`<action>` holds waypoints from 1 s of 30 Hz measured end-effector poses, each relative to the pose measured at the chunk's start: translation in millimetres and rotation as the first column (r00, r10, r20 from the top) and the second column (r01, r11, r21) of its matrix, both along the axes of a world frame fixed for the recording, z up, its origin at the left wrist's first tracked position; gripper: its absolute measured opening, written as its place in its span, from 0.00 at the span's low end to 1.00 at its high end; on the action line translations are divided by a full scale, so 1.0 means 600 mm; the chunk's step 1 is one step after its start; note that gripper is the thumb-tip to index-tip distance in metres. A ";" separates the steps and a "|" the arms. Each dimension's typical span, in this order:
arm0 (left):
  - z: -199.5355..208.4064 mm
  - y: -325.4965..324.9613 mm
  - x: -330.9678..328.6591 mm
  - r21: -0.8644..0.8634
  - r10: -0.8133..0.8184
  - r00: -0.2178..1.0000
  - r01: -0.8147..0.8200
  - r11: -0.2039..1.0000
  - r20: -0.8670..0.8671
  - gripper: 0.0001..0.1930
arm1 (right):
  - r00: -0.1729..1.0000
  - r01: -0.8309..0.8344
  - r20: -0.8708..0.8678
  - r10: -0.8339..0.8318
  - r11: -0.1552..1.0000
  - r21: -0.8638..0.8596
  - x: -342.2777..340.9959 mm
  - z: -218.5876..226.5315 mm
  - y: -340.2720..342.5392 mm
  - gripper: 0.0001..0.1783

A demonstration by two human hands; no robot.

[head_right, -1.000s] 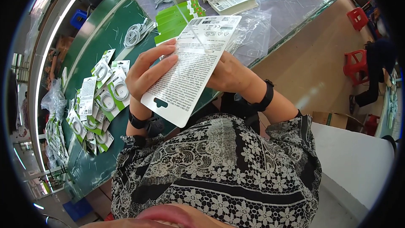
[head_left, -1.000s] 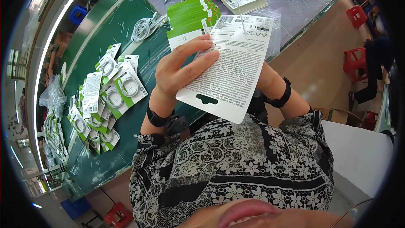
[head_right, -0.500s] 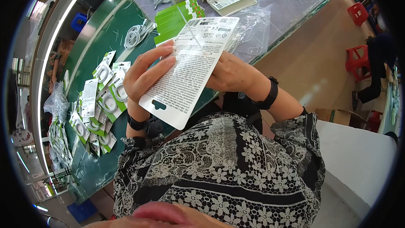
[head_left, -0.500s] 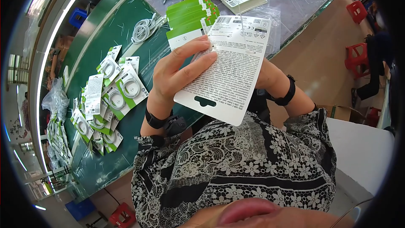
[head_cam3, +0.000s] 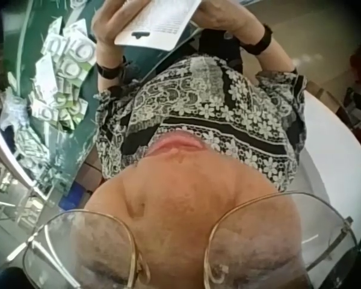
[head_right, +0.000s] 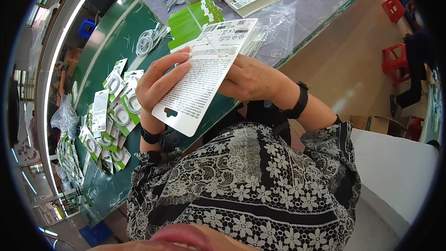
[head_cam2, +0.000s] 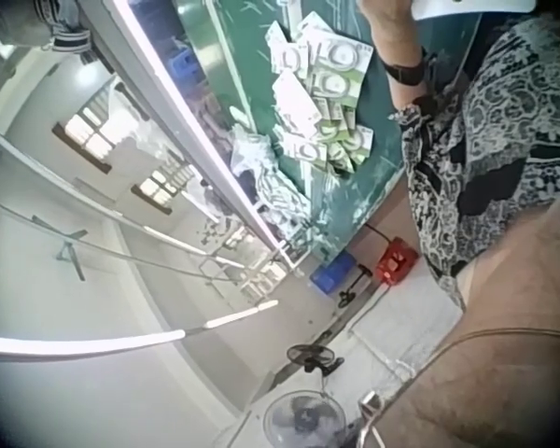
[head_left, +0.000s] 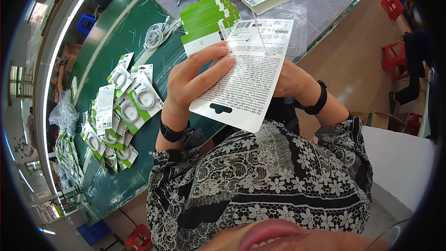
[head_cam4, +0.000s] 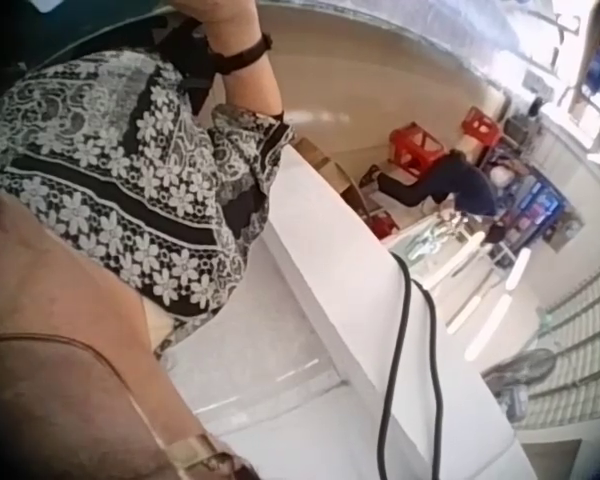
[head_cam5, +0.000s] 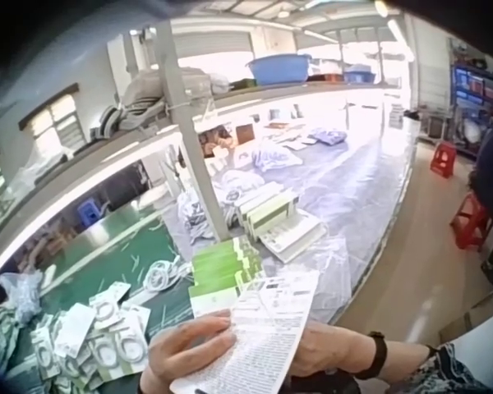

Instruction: The person packages a cable by hand, picking up a cardboard backing and a plastic tie, threading the tie through the backing to secure the cable, and then placing the assembled unit onto a stack.

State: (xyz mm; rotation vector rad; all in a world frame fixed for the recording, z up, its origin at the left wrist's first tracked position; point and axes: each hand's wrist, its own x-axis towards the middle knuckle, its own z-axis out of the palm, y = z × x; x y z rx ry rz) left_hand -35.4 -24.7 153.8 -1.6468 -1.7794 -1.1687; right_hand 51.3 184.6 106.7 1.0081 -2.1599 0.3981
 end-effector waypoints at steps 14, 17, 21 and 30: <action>0.003 0.001 0.002 -0.022 -0.025 0.999 0.025 0.999 -0.022 0.19 | 1.000 -0.025 -0.003 0.025 0.999 -0.044 0.005 0.007 -0.001 0.11; 0.000 0.002 0.004 0.000 -0.025 1.000 0.025 1.000 0.004 0.18 | 0.999 -0.034 0.017 0.036 0.997 -0.074 0.006 0.015 -0.001 0.10; -0.017 0.003 -0.002 0.019 0.036 0.996 -0.038 0.999 0.086 0.16 | 0.995 -0.068 0.056 0.080 0.979 -0.195 -0.007 0.013 -0.009 0.13; -0.093 0.039 -0.004 0.367 -0.243 0.459 -0.203 0.908 0.855 0.14 | 0.907 0.258 0.393 0.149 0.542 -0.800 -0.029 0.033 -0.045 0.10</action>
